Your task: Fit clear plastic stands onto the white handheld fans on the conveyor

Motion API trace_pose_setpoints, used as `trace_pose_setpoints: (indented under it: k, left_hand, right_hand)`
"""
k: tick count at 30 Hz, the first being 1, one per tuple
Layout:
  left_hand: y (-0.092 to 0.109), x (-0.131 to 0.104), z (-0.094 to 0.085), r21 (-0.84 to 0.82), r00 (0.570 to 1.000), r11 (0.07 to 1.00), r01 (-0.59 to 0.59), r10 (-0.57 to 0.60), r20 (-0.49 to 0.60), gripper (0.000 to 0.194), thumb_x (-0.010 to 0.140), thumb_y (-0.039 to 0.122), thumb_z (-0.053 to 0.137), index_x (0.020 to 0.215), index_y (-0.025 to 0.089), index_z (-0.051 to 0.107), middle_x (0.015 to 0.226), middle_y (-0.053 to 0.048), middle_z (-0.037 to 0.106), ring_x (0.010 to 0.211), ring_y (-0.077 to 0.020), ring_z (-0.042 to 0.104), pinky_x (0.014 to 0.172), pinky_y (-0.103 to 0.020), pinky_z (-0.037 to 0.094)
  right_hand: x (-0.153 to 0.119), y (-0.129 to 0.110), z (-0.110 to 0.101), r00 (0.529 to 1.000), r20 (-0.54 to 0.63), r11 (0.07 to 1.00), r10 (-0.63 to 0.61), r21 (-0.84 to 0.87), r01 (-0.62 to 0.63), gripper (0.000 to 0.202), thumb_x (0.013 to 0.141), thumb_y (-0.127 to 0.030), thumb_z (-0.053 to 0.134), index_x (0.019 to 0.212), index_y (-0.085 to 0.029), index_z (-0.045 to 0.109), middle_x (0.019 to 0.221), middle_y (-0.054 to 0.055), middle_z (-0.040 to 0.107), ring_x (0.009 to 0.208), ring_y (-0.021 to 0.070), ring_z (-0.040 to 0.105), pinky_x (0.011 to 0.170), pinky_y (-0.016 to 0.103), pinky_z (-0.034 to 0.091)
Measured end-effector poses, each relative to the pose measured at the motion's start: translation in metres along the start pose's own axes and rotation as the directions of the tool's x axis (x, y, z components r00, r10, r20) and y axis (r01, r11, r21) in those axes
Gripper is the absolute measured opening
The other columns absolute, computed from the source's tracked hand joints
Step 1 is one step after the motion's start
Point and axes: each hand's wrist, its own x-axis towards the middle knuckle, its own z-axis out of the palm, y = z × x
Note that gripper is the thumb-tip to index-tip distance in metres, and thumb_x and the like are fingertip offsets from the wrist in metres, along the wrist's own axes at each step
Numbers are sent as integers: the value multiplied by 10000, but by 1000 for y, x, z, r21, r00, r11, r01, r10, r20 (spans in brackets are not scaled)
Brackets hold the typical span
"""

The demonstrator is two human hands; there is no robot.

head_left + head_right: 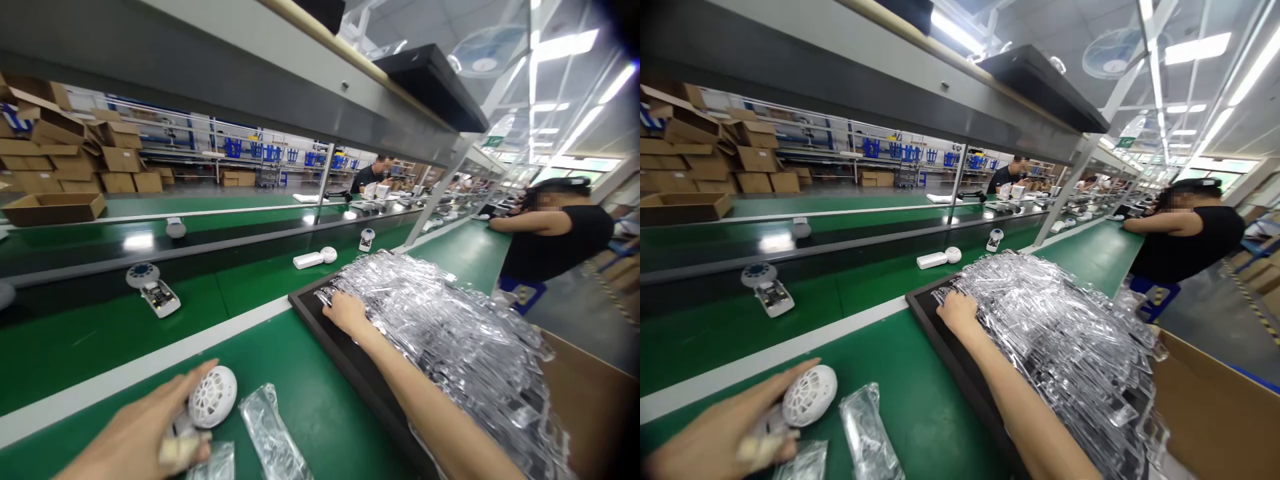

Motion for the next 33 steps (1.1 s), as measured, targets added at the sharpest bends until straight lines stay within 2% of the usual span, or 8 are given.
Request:
trace_pose_setpoints:
  k: [4, 8, 12, 15, 19, 24, 28, 33]
  left_hand:
    - [17, -14, 26, 169, 998, 984, -57, 60, -11, 642, 617, 371, 677, 1254, 365, 597, 1075, -105, 682, 961, -379, 628, 740, -403, 486]
    - [30, 11, -7, -350, 993, 936, -36, -7, -121, 715, 543, 360, 793, 1224, 296, 586, 1189, -98, 648, 1031, -340, 616, 844, -369, 492]
    - [50, 41, -46, -878, 980, 468, -100, -107, -169, 667, 535, 389, 831, 1134, 195, 610, 1141, -133, 660, 946, -304, 646, 800, -378, 535]
    - [66, 57, -49, -976, 978, 150, -156, -115, -174, 572, 551, 459, 822, 1005, 161, 640, 1016, -120, 693, 896, -269, 650, 799, -384, 549]
    - [81, 64, -38, -980, 973, -13, -198, -121, -195, 524, 611, 470, 788, 1003, 162, 625, 936, -99, 700, 927, -257, 647, 837, -375, 547]
    - [90, 62, -37, -978, 973, -79, -195, -137, -183, 442, 673, 447, 728, 992, 158, 626, 941, -100, 690, 968, -263, 639, 844, -372, 545]
    - [92, 63, -36, -978, 973, -31, -208, -108, -204, 489, 643, 497, 735, 978, 160, 621, 904, -88, 686, 978, -267, 628, 821, -356, 540]
    - [93, 61, -23, -931, 985, 337, -141, -48, -167, 526, 566, 488, 812, 938, 166, 626, 837, -43, 660, 805, -196, 615, 665, -270, 509]
  right_hand:
    - [-3, -8, -25, 994, 13, 981, -110, 163, 107, 379, 851, -306, 518, 1129, -70, 620, 1078, 167, 651, 1012, 272, 615, 844, 335, 436]
    - [-42, -39, -41, 940, 14, 834, -342, 466, 296, 499, 919, -381, 375, 1360, -166, 468, 924, 32, 634, 798, 156, 618, 722, 255, 481]
    - [-100, -89, -34, 828, -104, 533, -551, 719, 445, 550, 909, -395, 373, 1424, -203, 404, 948, 43, 544, 814, 163, 574, 776, 309, 505]
    - [-125, -125, -23, 771, -221, 514, -598, 632, 580, 578, 919, -354, 362, 1454, -136, 344, 1042, 97, 510, 1008, 216, 534, 938, 380, 457]
    - [-129, -156, -10, 757, -345, 567, -554, 509, 647, 588, 908, -318, 397, 1466, -154, 315, 1128, 141, 485, 1073, 292, 477, 913, 477, 467]
    - [-130, -165, 7, 759, -424, 588, -494, 480, 651, 582, 933, -314, 375, 1487, -183, 251, 1256, 172, 448, 1149, 321, 432, 961, 541, 415]
    - [-127, -158, 12, 770, -289, 510, -569, 610, 606, 659, 942, -284, 358, 1520, -212, 52, 1286, 160, 463, 1146, 290, 492, 926, 478, 456]
    - [-112, -146, -2, 742, -263, 528, -617, 560, 638, 636, 937, -318, 421, 1510, -262, 150, 1098, 111, 531, 1032, 270, 549, 892, 433, 457]
